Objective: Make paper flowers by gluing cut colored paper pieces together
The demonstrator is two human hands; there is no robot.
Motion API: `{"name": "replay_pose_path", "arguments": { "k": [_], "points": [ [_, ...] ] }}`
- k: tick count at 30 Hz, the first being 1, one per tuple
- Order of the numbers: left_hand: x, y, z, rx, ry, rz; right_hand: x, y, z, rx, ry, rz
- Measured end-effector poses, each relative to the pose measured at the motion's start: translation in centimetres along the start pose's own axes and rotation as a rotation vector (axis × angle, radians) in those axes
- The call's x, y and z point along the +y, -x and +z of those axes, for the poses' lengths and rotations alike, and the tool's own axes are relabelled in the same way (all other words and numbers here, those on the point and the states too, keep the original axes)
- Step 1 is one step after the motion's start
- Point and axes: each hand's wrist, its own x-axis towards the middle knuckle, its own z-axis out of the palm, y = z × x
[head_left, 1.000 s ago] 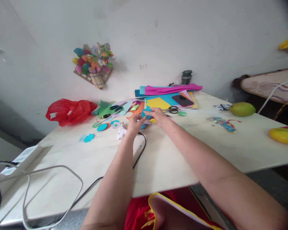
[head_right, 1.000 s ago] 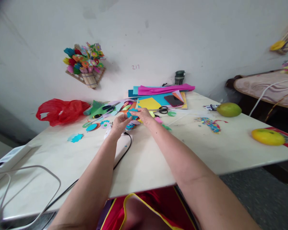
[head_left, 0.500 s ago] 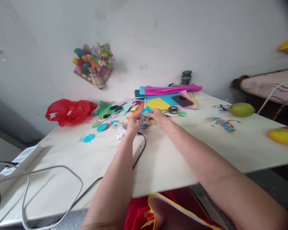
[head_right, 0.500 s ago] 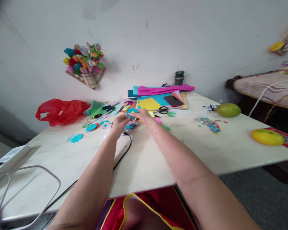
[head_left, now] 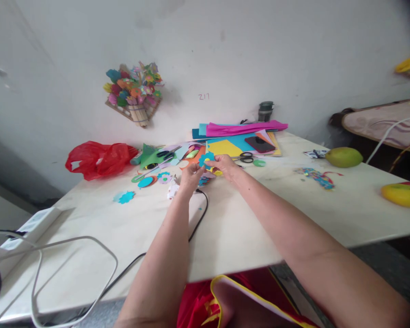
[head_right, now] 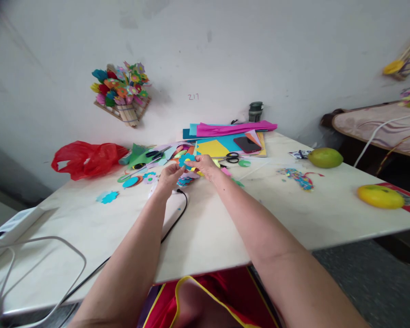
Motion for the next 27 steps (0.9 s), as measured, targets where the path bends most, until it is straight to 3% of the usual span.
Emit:
{"name": "replay_pose_path", "arguments": {
  "k": [10,27],
  "points": [
    [1.7,0.7,0.1,-0.034,-0.105,-0.006,-0.4,0.4,0.0,0.004,-0.053,-0.010],
    [1.3,0.5,-0.1,0.008,-0.131,-0.007,0.0,0.2,0.5,-0.002,-0.033,-0.016]
  ]
}}
